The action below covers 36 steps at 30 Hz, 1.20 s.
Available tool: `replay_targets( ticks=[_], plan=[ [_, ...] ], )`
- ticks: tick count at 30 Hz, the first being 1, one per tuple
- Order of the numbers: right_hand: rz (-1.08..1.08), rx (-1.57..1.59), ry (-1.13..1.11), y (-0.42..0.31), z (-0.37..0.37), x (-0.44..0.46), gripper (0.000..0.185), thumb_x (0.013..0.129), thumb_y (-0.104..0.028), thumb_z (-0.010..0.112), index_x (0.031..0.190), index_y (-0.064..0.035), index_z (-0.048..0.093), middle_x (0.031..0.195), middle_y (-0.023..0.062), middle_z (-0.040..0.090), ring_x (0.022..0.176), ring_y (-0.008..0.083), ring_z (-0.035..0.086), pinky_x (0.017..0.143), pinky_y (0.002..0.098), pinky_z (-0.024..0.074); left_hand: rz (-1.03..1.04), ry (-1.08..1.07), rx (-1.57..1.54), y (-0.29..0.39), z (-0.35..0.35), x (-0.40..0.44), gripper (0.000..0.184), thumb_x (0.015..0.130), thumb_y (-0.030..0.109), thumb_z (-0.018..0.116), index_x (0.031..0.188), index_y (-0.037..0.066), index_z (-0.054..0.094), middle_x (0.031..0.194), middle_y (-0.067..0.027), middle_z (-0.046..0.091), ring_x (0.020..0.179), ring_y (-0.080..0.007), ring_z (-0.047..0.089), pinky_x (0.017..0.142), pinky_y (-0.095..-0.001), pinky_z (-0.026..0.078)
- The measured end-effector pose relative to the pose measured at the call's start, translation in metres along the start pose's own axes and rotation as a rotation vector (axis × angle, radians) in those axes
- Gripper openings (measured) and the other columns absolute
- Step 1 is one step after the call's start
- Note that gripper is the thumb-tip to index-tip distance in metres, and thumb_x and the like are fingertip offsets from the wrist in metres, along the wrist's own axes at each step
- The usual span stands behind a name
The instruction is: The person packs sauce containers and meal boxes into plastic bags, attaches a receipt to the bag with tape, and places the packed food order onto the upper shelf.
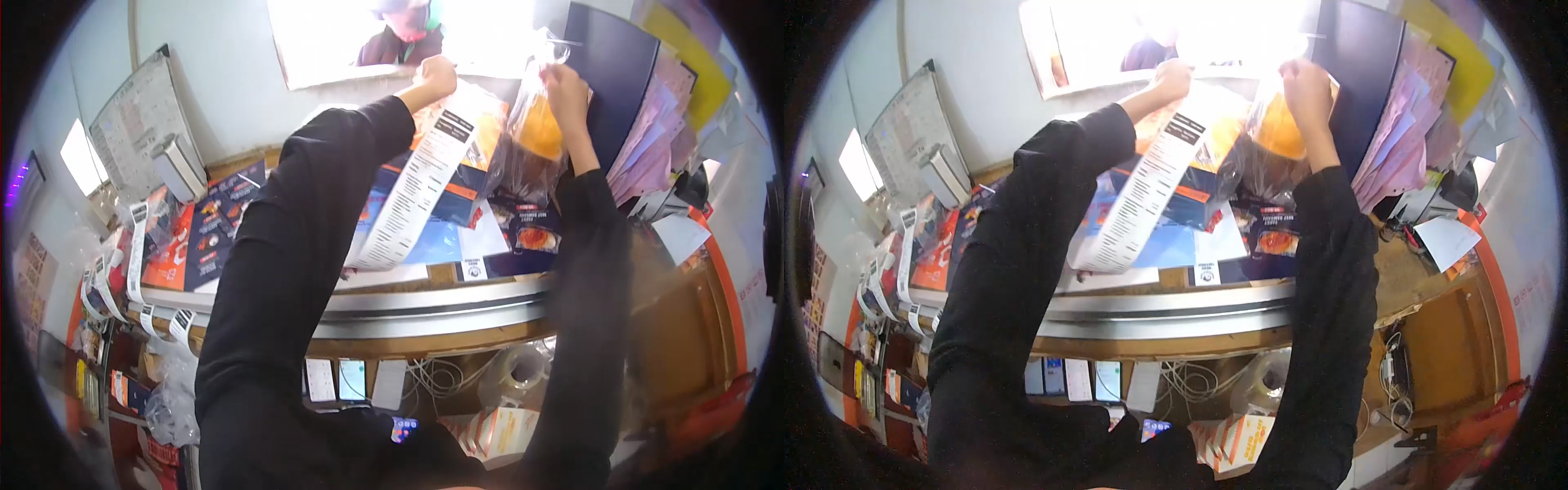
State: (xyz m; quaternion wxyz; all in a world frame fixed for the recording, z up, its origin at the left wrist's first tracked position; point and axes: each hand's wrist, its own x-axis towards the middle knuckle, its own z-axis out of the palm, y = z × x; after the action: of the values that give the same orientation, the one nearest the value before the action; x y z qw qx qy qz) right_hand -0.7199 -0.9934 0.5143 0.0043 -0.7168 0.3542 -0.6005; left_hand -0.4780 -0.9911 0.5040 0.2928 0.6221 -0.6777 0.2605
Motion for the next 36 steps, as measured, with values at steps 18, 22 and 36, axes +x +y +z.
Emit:
replay_targets(
  ticks=[18,22,36],
  plan=[
    [-0.188,-0.008,0.022,-0.015,-0.015,-0.057,0.090,0.057,-0.047,0.075,0.118,0.0062,0.035,0.114,0.0241,0.048,0.102,0.0332,0.051,0.087,0.0371,0.0405,-0.379,-0.580,-0.590,-0.065,-0.209,-0.244,0.079,0.067,0.057,0.060,0.119,0.000,0.046,0.111,-0.0213,0.054,0.104,-0.0301,0.051,0.090,-0.0337,0.037],
    [0.132,0.157,-0.176,-0.025,-0.022,-0.106,0.096,0.051,-0.040,0.081,0.121,0.0050,0.033,0.113,0.0210,0.049,0.103,0.0292,0.051,0.087,0.0343,0.0404,-0.164,-0.306,-0.286,-0.061,-0.223,-0.287,0.066,0.072,0.042,0.061,0.118,-0.003,0.043,0.096,-0.0240,0.059,0.091,-0.0342,0.057,0.080,-0.0375,0.043],
    [0.371,0.084,-0.102,-0.001,0.004,-0.123,0.083,0.050,-0.038,0.079,0.114,0.0001,0.044,0.107,0.0190,0.056,0.098,0.0281,0.055,0.084,0.0330,0.0418,-0.305,-0.011,-0.060,-0.222,-0.318,-0.321,0.052,0.074,0.005,0.045,0.126,0.007,0.037,0.092,-0.0242,0.058,0.086,-0.0360,0.057,0.073,-0.0395,0.043]
  ],
)
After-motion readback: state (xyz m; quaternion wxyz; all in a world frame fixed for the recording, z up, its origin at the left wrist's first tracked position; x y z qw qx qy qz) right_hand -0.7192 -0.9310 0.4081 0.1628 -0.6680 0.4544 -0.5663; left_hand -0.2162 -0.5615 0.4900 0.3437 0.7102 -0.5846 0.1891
